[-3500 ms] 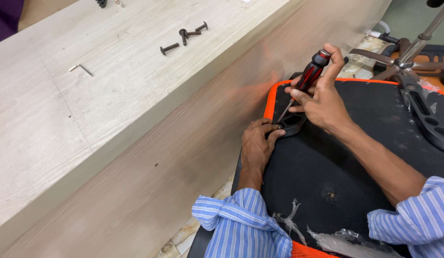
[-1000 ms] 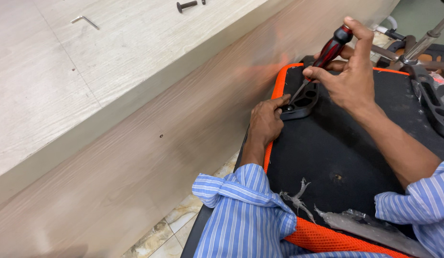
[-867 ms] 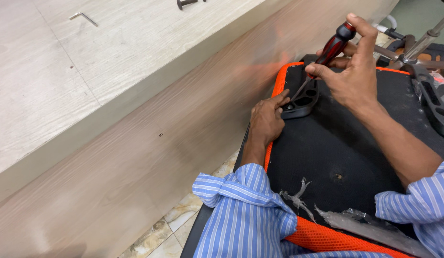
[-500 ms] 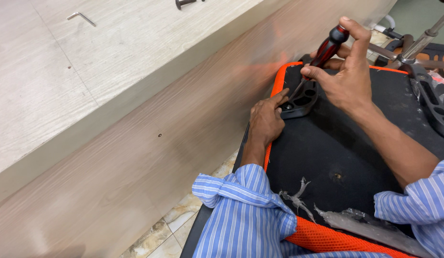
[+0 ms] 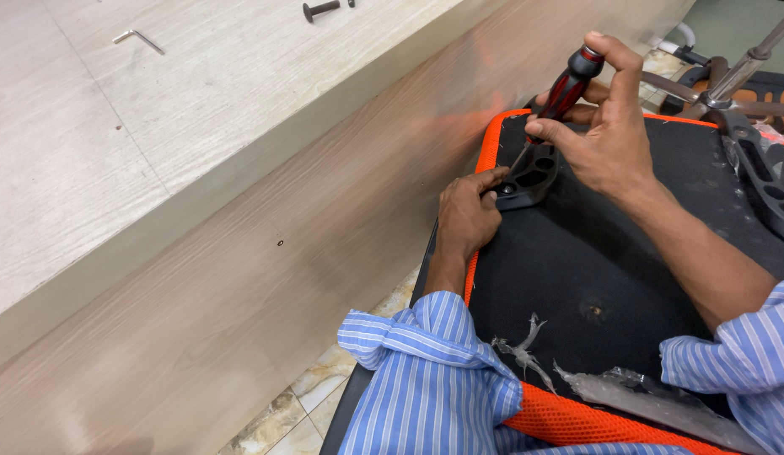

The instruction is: The person uses a screwdriver to tighten screws on a black and orange chair base, securing plastic brackets to the seat. They work on multiple screw locations around the base while sitting on the floor.

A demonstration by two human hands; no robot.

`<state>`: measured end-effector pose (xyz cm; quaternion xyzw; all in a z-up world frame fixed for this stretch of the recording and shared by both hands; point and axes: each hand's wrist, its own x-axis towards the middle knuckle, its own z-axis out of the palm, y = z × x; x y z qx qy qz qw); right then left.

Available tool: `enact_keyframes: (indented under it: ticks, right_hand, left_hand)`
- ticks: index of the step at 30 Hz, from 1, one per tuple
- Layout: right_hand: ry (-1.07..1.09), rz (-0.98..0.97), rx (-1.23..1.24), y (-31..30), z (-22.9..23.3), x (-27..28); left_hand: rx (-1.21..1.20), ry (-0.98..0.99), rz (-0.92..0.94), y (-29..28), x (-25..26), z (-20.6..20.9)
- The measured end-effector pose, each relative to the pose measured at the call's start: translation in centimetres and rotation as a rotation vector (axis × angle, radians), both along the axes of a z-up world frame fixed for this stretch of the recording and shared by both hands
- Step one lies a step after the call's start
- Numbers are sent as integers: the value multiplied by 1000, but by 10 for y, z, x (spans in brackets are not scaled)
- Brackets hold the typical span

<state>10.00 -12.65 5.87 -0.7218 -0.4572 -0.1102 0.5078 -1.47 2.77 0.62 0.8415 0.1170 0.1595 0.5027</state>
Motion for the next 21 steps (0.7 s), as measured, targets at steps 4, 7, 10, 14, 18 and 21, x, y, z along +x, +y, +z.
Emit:
enact_keyframes:
  ticks: [4,7,10,14,18,21]
  right_hand:
    - [-33,6,-8,1,1,0]
    - [-17,7,-40,1,5,-3]
    - [-108,-7,-88,4,10,-9]
    - [-159,-66,-120,9,12,-21]
    - [-155,-129,-131,14,18,-29]
    - [-189,-194,-106,16,23,-30]
  left_hand:
    - [2,-21,-8,1,1,-3]
    - [-28,2,-14,2,1,-3]
    - [-2,-19,-2,2,0,0]
    - [31,32,48,-2,1,7]
    - [43,42,179,-10,8,13]
    - [104,76,176,-12,13,12]
